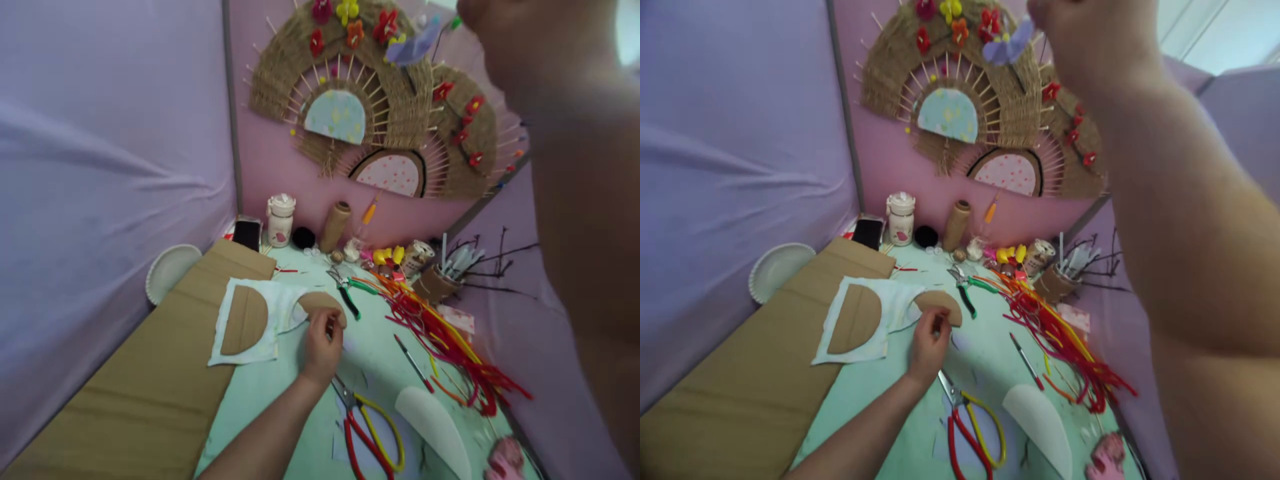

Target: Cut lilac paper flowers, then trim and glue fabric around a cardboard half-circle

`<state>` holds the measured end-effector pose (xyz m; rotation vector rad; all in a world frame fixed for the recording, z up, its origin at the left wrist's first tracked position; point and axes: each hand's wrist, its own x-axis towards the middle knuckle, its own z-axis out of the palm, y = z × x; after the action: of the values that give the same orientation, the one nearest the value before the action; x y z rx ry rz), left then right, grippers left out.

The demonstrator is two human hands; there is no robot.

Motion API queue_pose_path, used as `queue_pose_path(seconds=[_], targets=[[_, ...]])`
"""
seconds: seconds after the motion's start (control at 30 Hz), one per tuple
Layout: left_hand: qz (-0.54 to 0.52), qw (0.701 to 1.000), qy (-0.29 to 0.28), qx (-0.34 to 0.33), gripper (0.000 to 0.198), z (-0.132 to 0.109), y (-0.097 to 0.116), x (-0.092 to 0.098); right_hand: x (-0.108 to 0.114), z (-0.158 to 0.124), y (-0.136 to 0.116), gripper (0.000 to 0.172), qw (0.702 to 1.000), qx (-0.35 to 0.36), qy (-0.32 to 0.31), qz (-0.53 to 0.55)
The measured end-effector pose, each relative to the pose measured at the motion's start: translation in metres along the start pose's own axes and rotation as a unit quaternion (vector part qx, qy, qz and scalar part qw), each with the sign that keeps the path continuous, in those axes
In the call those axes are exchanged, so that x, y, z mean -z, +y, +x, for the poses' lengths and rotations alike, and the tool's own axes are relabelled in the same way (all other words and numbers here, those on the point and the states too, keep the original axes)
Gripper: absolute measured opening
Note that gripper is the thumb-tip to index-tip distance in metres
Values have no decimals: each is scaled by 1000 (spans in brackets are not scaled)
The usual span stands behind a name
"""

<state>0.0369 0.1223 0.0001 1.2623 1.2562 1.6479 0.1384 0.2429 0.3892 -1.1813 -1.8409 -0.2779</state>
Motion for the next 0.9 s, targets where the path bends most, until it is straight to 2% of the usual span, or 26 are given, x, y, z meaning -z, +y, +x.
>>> queue_pose_path(seconds=[0.03, 0.07, 0.13, 0.2, 0.27, 0.3, 0.37, 0.43, 0.53, 0.73, 0.8, 0.9], targets=[[1, 1000, 6, 2, 16, -1, -2, 0, 0, -29, 0, 31, 997, 66, 4, -34], [2, 1000, 13, 4, 16, -1, -5, 0, -1, -60, 1, 28, 995, 101, -7, -21], [4, 1000, 24, 6, 18, 1, -8, 0, -4, -125, 9, 14, 992, 100, -51, 61], [7, 999, 38, 5, 18, 4, -9, 1, -9, -193, 19, 7, 987, 41, -103, 114], [12, 999, 43, -1, 20, 8, -8, 3, -14, -260, 26, 8, 969, -50, -201, 132], [15, 999, 46, -4, 21, 9, -7, 4, -17, -291, 29, 9, 961, -101, -216, 143], [28, 999, 43, -6, 25, 9, -6, 8, -21, -345, 32, 11, 937, -180, -266, 137], [48, 998, 37, -3, 25, 4, -5, 12, -21, -385, 35, 11, 927, -219, -289, 93], [80, 997, 5, 1, 19, -12, -2, 16, -10, -418, 45, 12, 925, -243, -285, 57], [124, 989, -70, -22, 15, -36, 7, 14, 28, -441, 69, 17, 925, -271, -267, 16], [139, 986, -84, -29, 15, -38, 9, 11, 28, -448, 70, 22, 921, -261, -288, 24], [155, 982, -98, -35, 16, -39, 10, 9, 14, -458, 63, 36, 919, -241, -310, 41]])
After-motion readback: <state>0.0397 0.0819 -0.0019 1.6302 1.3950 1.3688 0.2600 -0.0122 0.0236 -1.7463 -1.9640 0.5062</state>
